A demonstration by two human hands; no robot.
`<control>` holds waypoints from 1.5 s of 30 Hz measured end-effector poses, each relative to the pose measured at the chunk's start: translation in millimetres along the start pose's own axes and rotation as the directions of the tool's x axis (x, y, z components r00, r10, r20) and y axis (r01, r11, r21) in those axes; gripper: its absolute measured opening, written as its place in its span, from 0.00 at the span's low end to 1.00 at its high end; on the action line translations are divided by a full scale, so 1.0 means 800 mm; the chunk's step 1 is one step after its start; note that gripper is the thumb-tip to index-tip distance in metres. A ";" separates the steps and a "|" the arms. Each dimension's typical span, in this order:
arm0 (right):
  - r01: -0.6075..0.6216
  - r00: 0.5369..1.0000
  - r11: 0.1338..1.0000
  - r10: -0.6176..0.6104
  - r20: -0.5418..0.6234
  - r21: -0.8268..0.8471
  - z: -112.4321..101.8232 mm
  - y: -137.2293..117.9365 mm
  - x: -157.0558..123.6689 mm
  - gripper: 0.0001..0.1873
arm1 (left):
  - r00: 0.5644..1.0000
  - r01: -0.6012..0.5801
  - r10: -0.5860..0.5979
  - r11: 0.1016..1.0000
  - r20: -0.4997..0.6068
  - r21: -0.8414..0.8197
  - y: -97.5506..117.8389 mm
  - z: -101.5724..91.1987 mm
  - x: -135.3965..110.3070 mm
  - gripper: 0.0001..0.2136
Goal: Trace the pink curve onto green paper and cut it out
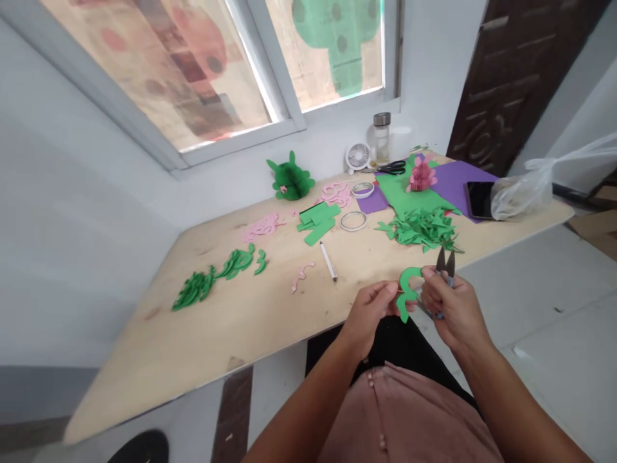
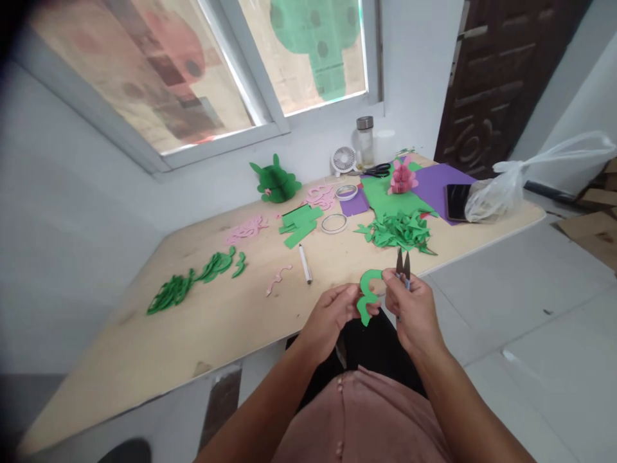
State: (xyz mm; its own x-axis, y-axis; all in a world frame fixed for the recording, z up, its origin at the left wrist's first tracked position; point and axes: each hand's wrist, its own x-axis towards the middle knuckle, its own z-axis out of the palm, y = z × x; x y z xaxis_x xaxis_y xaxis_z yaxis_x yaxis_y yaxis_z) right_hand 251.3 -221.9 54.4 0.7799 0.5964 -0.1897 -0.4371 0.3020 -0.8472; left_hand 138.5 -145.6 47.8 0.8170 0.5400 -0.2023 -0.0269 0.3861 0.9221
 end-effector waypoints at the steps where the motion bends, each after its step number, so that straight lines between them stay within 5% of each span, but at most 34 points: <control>1: -0.011 1.000 1.000 0.011 0.017 -0.009 0.004 0.005 0.000 0.17 | 1.000 0.010 -0.010 1.000 -0.018 -0.016 0.000 0.000 -0.006 0.20; 8: -0.031 0.996 0.994 0.040 0.077 -0.109 0.025 0.029 -0.001 0.17 | 0.979 0.019 -0.029 0.999 -0.203 -0.050 -0.002 -0.014 -0.029 0.14; 15: -0.032 0.991 0.978 0.058 0.120 -0.204 0.046 0.039 -0.002 0.18 | 0.969 0.015 -0.039 0.995 -0.242 -0.100 0.005 -0.033 -0.040 0.14; 25: 0.097 0.970 0.893 0.014 0.243 -0.439 0.077 0.061 0.002 0.18 | 0.914 -0.109 0.081 0.993 -0.398 -0.049 0.023 -0.057 -0.033 0.16; 45: 0.141 0.891 0.783 0.166 0.423 -0.605 0.133 0.085 0.034 0.16 | 0.861 -0.044 0.023 0.999 -0.509 -0.029 0.044 -0.131 -0.033 0.13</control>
State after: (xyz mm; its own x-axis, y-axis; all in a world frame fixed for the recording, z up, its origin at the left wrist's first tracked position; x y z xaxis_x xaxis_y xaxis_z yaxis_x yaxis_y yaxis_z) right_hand 194.7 -105.9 44.4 0.4328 0.8960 -0.0999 0.0393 -0.1294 -0.9908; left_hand 55.5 -68.0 50.6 0.4094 0.8540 -0.3210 -0.0794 0.3839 0.9200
